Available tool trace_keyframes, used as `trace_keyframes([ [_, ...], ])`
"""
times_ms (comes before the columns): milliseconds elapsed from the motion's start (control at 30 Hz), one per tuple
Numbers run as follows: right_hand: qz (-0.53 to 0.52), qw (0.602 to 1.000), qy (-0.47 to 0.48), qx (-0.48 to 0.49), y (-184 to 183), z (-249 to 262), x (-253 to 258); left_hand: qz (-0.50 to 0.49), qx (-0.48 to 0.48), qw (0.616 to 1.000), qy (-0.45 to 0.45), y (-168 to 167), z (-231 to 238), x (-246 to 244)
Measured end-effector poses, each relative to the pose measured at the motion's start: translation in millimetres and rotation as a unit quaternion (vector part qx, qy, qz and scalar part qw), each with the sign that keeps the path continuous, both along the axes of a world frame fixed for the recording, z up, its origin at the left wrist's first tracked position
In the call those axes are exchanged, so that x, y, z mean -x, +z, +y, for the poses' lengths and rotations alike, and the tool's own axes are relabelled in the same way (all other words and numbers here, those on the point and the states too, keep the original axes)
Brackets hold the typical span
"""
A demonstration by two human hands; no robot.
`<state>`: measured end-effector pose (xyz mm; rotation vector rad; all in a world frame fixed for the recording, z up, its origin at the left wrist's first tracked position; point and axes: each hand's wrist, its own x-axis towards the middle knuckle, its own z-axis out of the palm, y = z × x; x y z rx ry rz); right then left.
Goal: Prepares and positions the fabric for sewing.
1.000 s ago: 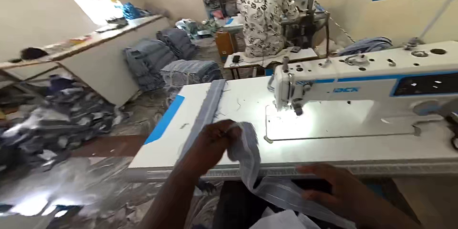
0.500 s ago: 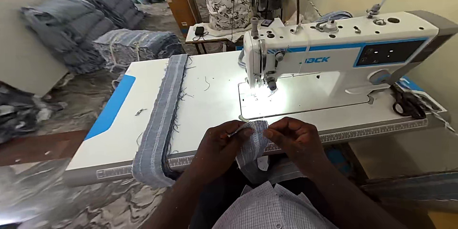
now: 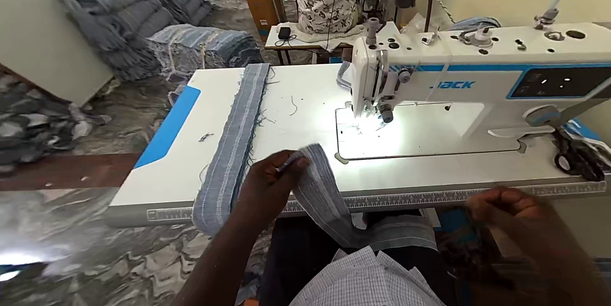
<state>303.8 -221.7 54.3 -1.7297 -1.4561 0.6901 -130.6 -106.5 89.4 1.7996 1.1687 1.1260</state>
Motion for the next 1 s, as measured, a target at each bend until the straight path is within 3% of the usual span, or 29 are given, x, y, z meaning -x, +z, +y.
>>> trace_keyframes([
  [67,-0.260,0.952,-0.008,0.160,-11,-6,-17,0.015,0.005,0.998,-0.062,-3,-1,1],
  [100,-0.293,0.941,-0.009,0.166,-18,-7,-15,0.013,0.012,0.996,-0.091,-4,-3,-5],
  [133,-0.262,0.958,0.004,0.117,-23,-7,-8,-0.009,0.027,0.993,-0.115,-6,-5,-14],
  [200,-0.071,0.996,0.044,0.021,-20,0,32,-0.078,0.071,0.982,-0.155,-8,-14,-33],
  [267,0.113,0.985,0.118,-0.055,-14,13,84,-0.107,0.088,0.977,-0.163,-8,-21,-50],
  [367,0.186,0.951,0.216,-0.119,-12,28,139,-0.079,0.052,0.982,-0.161,-4,-30,-66],
  [533,0.312,0.924,0.189,-0.116,7,35,165,-0.128,0.073,0.982,-0.116,7,-46,-64],
  [867,0.257,0.916,0.213,-0.223,22,48,163,-0.116,-0.018,0.985,-0.123,2,-43,-55],
  [1000,0.268,0.894,0.249,-0.260,18,50,159,-0.171,0.010,0.973,-0.155,0,-42,-55],
])
